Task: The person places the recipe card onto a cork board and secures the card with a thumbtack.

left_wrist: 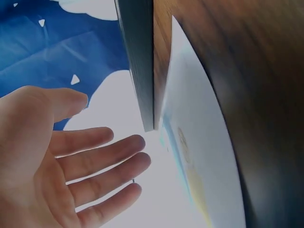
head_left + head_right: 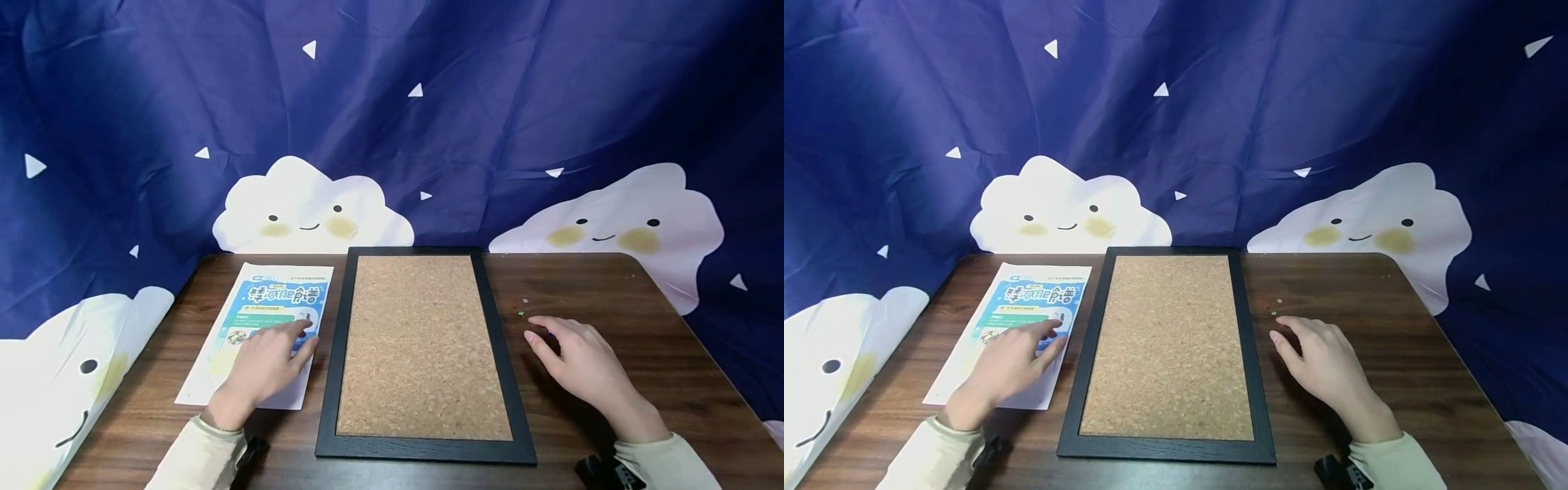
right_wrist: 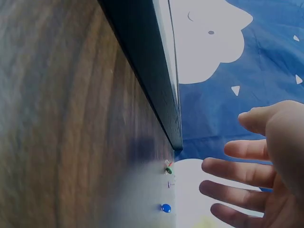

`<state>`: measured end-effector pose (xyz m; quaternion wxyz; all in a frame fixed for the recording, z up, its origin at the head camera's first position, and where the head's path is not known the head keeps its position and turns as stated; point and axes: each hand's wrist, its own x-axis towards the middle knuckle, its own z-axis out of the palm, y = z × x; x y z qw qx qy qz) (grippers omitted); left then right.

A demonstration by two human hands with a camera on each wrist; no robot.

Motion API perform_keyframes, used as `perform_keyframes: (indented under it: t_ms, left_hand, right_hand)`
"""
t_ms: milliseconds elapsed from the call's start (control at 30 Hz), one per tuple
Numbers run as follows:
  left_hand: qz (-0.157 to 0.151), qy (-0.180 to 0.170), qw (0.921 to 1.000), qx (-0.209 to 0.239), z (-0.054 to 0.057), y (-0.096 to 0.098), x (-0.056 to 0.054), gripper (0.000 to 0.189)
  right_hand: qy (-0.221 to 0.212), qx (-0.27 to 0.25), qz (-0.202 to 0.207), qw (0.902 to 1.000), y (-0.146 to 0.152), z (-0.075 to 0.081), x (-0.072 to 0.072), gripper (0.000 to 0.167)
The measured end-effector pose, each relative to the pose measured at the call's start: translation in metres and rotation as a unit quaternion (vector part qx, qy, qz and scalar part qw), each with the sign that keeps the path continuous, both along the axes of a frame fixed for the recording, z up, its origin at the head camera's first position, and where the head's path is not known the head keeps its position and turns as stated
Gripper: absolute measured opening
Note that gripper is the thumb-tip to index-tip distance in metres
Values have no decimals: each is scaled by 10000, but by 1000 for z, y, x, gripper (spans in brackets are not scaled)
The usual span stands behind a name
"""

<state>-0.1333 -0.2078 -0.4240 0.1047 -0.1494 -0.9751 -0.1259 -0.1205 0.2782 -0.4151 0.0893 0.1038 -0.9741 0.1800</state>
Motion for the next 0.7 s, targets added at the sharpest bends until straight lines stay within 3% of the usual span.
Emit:
perform_keyframes:
  t_ms: [167,433,700]
  left_hand:
    - [42,-273,9996,27,-1,-12,1,34]
    - [346,-661,9972,49,0,-31,1,40]
    - [558,-848,9948,12,2,-51,-5,41]
  right_hand:
    - [-191,-239,-182,9994,7,-1,-3,38]
    - [157,-418,-218,9988,25,-12,-14,29]
    - [-319,-370,-418,9979,40,-18,-23,30]
